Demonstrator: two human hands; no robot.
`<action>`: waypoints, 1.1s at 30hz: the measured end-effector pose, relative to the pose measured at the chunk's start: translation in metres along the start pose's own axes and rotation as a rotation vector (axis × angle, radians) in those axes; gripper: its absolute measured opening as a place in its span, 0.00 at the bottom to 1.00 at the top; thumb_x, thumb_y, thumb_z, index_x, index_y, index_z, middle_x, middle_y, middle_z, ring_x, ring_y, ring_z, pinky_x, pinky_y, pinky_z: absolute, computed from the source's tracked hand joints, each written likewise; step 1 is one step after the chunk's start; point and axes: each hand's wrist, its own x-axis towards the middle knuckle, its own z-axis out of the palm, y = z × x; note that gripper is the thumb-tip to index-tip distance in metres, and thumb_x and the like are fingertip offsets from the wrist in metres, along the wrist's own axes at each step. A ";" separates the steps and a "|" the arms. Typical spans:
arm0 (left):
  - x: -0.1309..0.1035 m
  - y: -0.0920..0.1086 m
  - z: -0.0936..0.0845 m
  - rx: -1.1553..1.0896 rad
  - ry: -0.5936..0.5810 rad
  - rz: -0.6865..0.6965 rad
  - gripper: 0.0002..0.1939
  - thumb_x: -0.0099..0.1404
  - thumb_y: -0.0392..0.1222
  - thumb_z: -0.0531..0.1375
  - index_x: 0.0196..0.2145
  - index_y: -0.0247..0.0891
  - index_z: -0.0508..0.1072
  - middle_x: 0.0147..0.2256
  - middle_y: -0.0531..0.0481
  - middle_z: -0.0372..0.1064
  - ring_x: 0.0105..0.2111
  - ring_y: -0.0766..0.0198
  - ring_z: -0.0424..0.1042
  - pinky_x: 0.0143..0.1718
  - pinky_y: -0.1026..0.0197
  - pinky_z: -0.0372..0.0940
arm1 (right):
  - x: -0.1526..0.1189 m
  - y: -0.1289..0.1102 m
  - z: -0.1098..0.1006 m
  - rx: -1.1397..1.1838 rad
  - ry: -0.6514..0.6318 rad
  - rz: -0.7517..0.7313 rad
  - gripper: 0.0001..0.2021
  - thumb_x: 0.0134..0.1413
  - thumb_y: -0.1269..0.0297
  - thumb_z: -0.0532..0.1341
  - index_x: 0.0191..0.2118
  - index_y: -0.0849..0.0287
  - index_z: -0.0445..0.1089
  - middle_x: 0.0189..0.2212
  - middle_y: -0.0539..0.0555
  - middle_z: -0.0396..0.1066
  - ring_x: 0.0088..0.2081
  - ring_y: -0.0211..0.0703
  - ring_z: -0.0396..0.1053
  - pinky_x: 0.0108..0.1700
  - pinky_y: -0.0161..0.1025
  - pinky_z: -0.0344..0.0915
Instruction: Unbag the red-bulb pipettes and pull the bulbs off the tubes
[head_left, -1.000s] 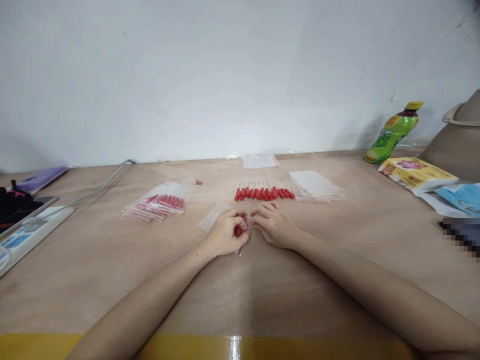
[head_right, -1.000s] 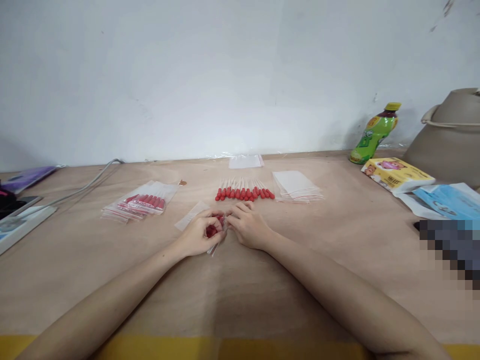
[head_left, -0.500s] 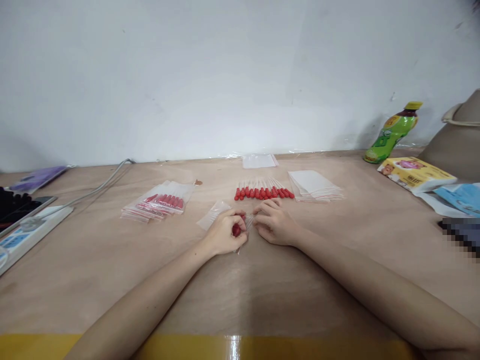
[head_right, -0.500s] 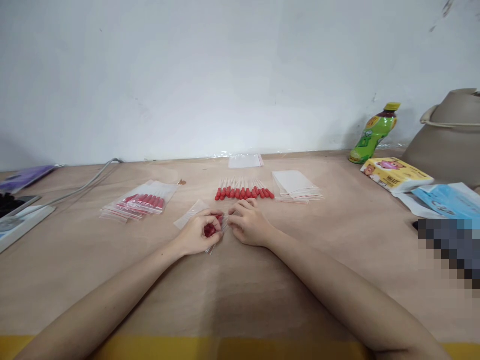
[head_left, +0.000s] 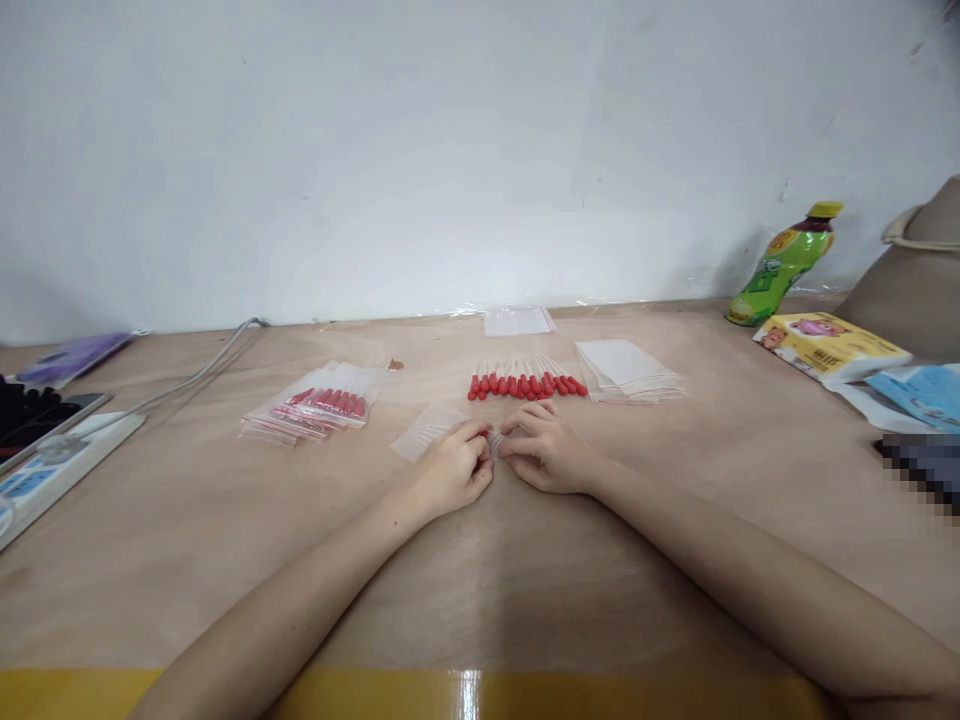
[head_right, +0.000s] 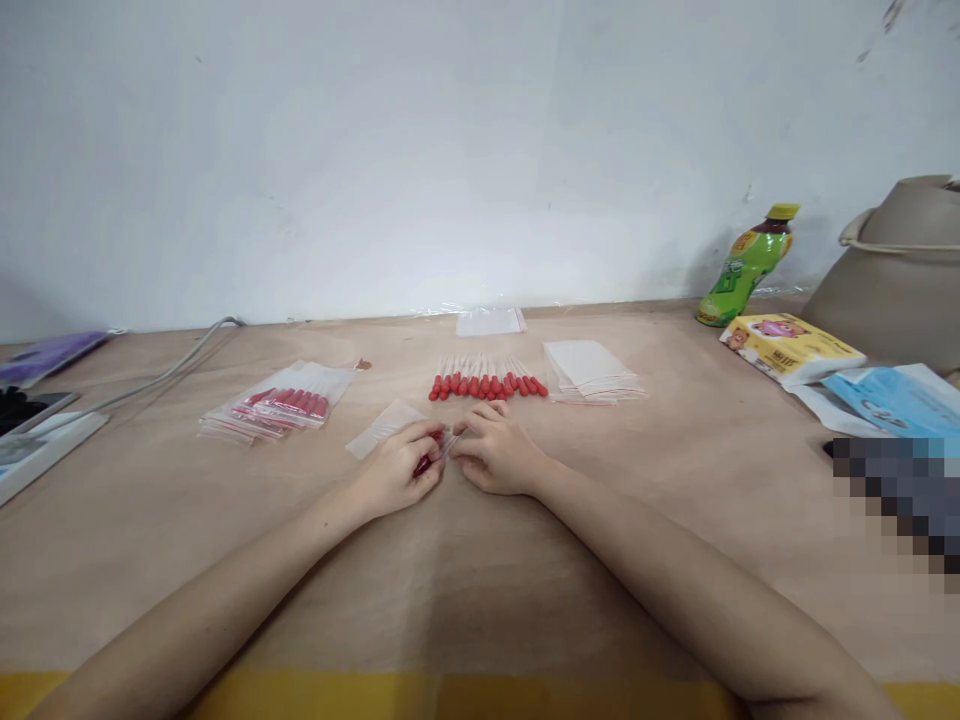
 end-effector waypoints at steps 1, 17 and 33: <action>0.000 0.000 0.000 -0.003 0.005 0.001 0.04 0.55 0.33 0.53 0.24 0.37 0.65 0.43 0.43 0.65 0.44 0.57 0.65 0.46 0.55 0.61 | 0.000 0.000 0.000 0.000 0.005 -0.001 0.07 0.46 0.70 0.58 0.32 0.53 0.71 0.37 0.52 0.67 0.40 0.44 0.59 0.42 0.44 0.50; 0.004 0.005 -0.008 -0.170 0.021 -0.076 0.02 0.57 0.34 0.53 0.29 0.37 0.65 0.42 0.46 0.65 0.38 0.62 0.67 0.40 0.59 0.62 | 0.005 -0.001 0.005 -0.186 0.219 -0.105 0.08 0.51 0.74 0.55 0.30 0.54 0.69 0.33 0.50 0.69 0.37 0.40 0.60 0.43 0.43 0.51; 0.007 -0.002 -0.011 -0.019 0.105 -0.158 0.05 0.58 0.32 0.49 0.26 0.37 0.61 0.35 0.47 0.66 0.34 0.63 0.66 0.35 0.60 0.62 | 0.007 -0.010 0.003 0.121 -0.049 -0.086 0.11 0.53 0.75 0.50 0.36 0.59 0.67 0.42 0.56 0.64 0.38 0.37 0.62 0.38 0.34 0.60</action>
